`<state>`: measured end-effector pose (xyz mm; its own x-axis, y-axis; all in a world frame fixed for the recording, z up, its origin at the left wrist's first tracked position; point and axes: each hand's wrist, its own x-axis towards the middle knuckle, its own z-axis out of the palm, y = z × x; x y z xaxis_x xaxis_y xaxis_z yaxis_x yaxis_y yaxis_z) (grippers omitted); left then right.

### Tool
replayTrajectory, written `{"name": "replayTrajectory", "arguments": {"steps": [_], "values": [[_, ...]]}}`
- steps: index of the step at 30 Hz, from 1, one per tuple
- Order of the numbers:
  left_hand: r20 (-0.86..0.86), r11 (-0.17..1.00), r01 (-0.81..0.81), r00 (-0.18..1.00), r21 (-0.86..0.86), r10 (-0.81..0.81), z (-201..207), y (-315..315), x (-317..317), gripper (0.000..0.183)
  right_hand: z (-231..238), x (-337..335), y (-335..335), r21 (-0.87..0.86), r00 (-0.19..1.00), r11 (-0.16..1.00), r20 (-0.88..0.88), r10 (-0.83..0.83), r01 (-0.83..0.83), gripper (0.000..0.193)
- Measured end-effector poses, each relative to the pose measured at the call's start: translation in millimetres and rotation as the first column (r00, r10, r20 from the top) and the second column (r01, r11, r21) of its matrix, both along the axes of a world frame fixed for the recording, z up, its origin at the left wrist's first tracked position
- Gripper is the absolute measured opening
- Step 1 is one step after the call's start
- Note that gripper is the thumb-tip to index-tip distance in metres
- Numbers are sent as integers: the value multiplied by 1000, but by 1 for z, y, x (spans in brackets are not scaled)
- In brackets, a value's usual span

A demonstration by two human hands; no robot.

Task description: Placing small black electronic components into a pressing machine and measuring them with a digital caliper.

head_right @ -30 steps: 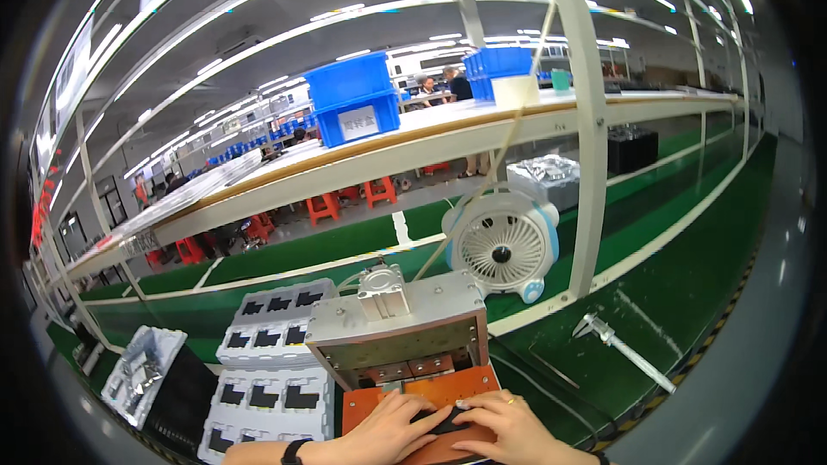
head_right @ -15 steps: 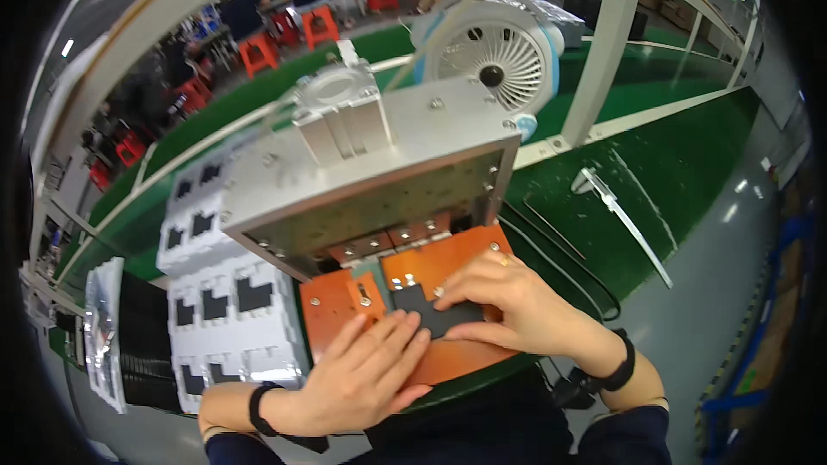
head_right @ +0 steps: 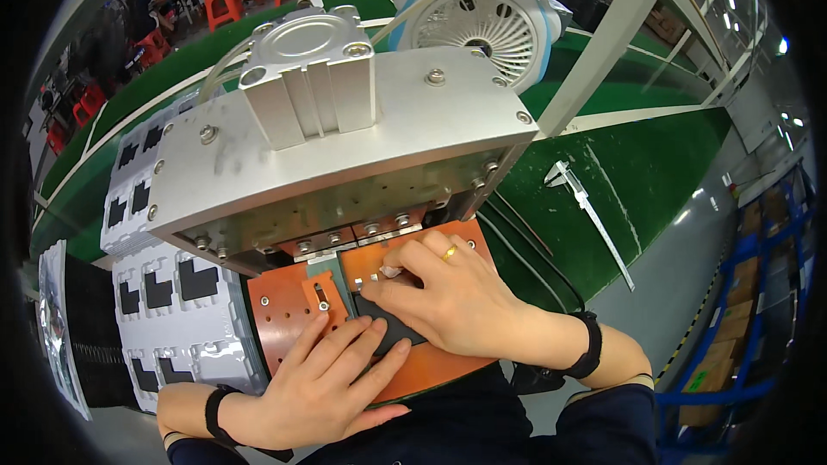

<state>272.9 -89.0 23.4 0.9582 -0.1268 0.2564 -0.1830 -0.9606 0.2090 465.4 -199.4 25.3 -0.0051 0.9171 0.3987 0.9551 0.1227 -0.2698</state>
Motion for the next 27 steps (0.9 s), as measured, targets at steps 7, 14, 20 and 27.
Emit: {"name": "replayTrajectory", "arguments": {"steps": [7,14,20,27], "values": [[-3,1000,-18,1000,21,18,2,1,4,60,1,2,5,-19,983,1000,183,-15,19,30],[14,1000,-5,1000,-16,5,-1,4,4,60,-1,8,4,23,990,999,136,30,-33,30],[4,999,-9,1000,-37,10,0,4,4,60,1,6,11,31,985,999,171,-13,8,29],[-4,1000,-4,1000,-29,4,0,4,4,61,-4,10,6,40,987,998,157,44,-51,29]]}}
